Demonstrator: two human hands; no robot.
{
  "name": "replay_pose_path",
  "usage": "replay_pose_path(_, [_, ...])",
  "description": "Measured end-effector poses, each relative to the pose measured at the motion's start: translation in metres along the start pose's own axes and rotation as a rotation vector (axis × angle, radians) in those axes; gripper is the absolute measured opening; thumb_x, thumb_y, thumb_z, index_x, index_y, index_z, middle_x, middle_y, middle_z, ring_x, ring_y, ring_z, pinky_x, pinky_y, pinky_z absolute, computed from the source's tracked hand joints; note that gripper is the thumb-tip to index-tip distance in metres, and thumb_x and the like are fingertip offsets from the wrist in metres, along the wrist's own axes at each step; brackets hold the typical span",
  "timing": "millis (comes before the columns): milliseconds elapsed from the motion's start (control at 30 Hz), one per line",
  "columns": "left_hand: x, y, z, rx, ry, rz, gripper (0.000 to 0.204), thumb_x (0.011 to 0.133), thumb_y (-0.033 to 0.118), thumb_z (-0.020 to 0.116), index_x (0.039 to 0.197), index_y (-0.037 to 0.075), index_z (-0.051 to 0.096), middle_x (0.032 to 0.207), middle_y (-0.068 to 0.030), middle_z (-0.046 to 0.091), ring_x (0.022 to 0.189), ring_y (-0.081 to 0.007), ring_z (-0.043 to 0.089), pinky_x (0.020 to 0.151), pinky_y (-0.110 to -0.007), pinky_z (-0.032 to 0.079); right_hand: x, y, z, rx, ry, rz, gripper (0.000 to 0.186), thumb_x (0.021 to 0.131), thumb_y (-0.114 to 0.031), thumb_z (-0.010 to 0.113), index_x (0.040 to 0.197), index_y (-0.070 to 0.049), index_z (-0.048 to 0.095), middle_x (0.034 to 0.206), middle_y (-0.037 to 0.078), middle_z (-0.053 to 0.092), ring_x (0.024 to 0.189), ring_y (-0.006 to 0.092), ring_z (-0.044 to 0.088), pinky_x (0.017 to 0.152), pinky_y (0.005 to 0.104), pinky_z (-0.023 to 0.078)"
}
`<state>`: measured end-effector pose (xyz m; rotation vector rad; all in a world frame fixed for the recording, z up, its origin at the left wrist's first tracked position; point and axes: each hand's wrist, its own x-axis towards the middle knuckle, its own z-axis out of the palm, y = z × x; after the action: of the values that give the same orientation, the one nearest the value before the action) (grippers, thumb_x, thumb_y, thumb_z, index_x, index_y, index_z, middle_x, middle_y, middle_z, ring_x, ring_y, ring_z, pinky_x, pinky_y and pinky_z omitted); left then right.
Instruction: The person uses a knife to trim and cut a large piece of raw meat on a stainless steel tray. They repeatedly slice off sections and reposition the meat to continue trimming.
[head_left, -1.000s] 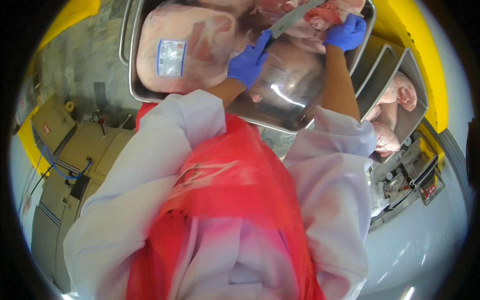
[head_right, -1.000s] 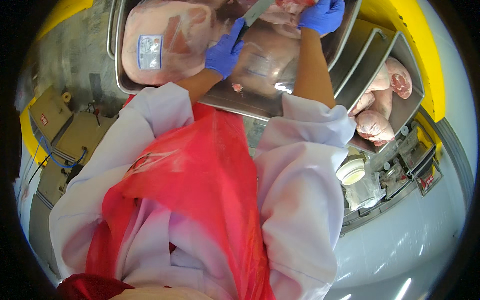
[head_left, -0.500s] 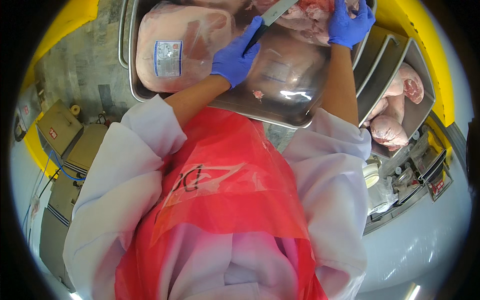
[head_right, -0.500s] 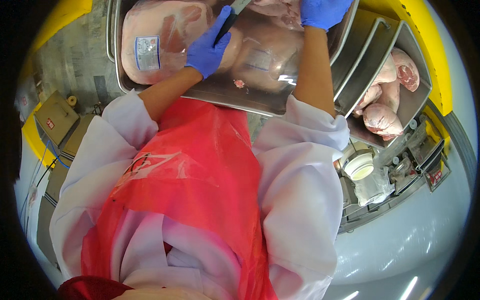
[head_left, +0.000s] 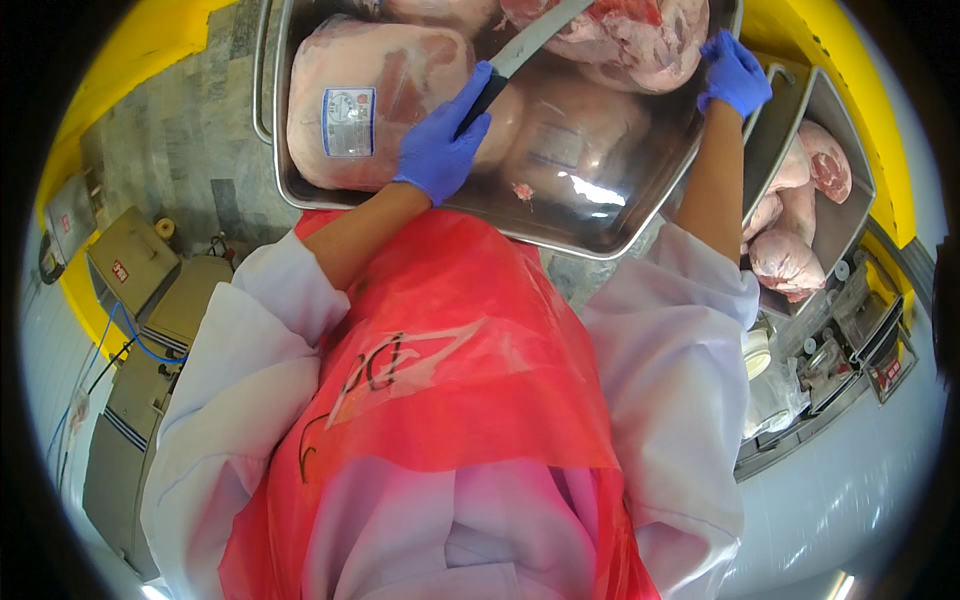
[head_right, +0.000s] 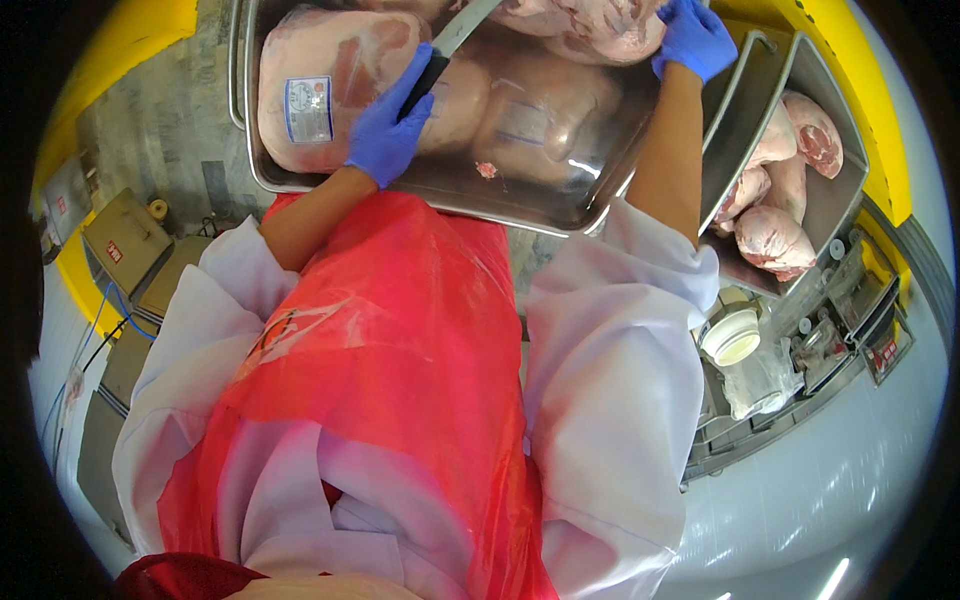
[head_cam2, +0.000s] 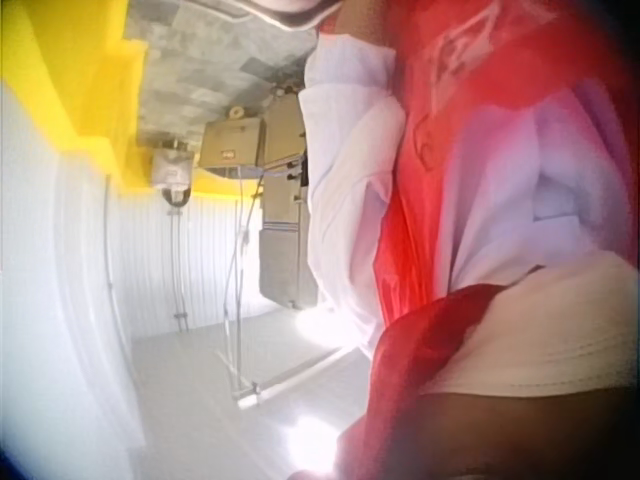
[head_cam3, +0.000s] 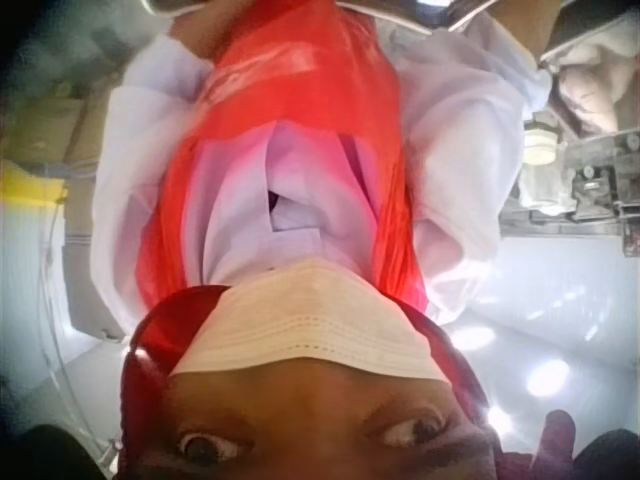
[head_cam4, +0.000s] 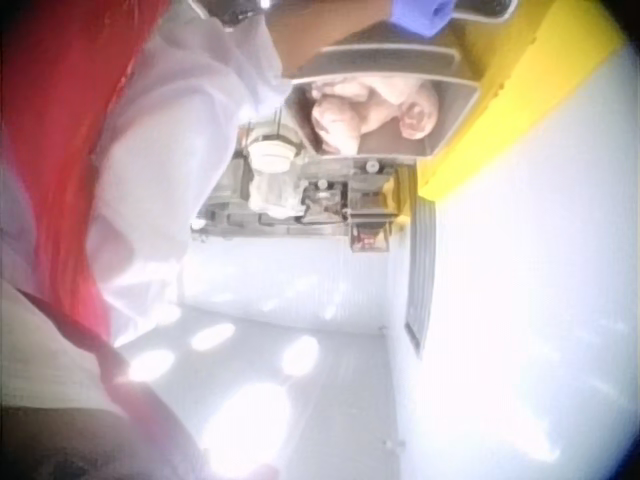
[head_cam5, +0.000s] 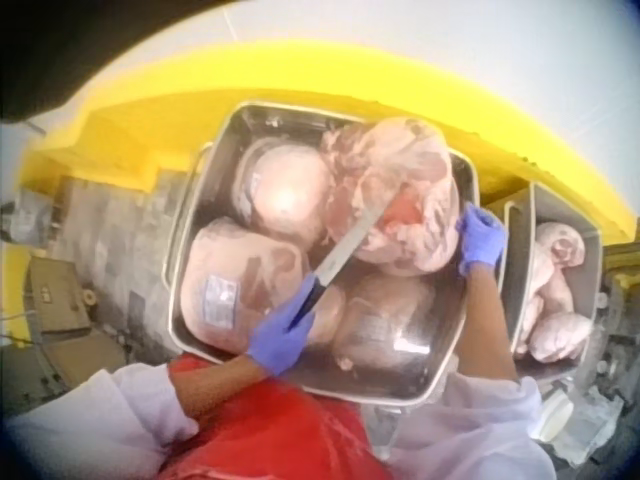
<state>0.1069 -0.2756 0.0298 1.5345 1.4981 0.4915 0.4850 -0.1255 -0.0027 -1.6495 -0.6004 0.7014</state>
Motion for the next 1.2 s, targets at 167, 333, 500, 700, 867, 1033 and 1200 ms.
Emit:
replay_pose_path(167, [-0.008,0.027,-0.054,0.179,-0.038,0.0,0.057,0.1,0.025,0.063,0.154,0.033,0.048,0.111,-0.0177,0.071,0.101,-0.036,0.068,0.091,-0.04,0.053,-0.003,0.018,-0.047,-0.173,0.006,-0.016,0.024,0.085,0.002,0.071,0.108,0.005,0.076,0.097,0.008,0.078,0.083,0.0158,0.072,0.079,0.0286,0.058])
replay_pose_path(333, [0.01,0.072,-0.12,0.23,-0.054,0.176,0.05,0.098,0.019,0.066,0.147,0.026,0.058,0.117,-0.0147,0.072,0.107,-0.0323,0.069,0.097,-0.035,0.052,-0.016,0.023,-0.032,-0.502,-0.136,-0.277,0.033,0.086,-0.005,0.068,0.118,-0.001,0.076,0.109,0.012,0.077,0.092,0.017,0.071,0.087,0.0292,0.056])
replay_pose_path(500, [0.045,0.127,-0.147,0.743,-0.044,0.44,0.045,0.099,0.028,0.057,0.144,0.024,0.061,0.094,-0.0151,0.073,0.075,-0.0263,0.071,0.07,-0.037,0.059,-0.028,0.007,0.026,-0.336,-0.15,-0.264,0.043,0.081,-0.018,0.079,0.118,0.003,0.074,0.111,0.017,0.075,0.095,0.0215,0.072,0.086,0.0319,0.055])
replay_pose_path(700, [0.072,0.231,-0.165,0.659,-0.35,-0.096,0.04,0.099,0.025,0.063,0.139,0.022,0.066,0.116,-0.0147,0.075,0.092,-0.0255,0.072,0.089,-0.036,0.057,-0.056,0.001,0.061,-0.908,-0.018,-0.59,0.053,0.095,-0.035,0.066,0.135,-0.001,0.063,0.13,0.021,0.063,0.111,0.0363,0.064,0.096,0.0451,0.051])
replay_pose_path(867, [0.119,0.233,-0.183,0.612,-0.413,0.144,0.039,0.101,0.023,0.062,0.138,0.009,0.065,0.116,-0.0163,0.075,0.098,-0.0216,0.071,0.092,-0.033,0.055,-0.045,0.026,0.067,-0.749,0.165,-0.604,0.064,0.085,-0.033,0.066,0.136,0.005,0.06,0.129,0.03,0.064,0.118,0.0395,0.063,0.106,0.047,0.045])
replay_pose_path(1033, [0.141,0.258,-0.187,0.753,-0.507,0.186,0.041,0.101,0.025,0.064,0.137,0.006,0.065,0.115,-0.0164,0.075,0.096,-0.0211,0.07,0.09,-0.033,0.055,-0.073,0.014,0.082,-0.737,0.248,-0.586,0.065,0.086,-0.037,0.059,0.138,0.001,0.058,0.139,0.025,0.059,0.122,0.0436,0.055,0.108,0.0515,0.041])
replay_pose_path(1200, [0.164,0.262,-0.18,0.814,-0.626,0.189,0.043,0.1,0.025,0.063,0.14,0.008,0.062,0.112,-0.017,0.074,0.095,-0.0229,0.07,0.088,-0.034,0.055,-0.077,0.017,0.092,-0.665,0.272,-0.564,0.063,0.084,-0.036,0.06,0.137,-0.003,0.061,0.137,0.022,0.061,0.119,0.0432,0.056,0.105,0.052,0.042])
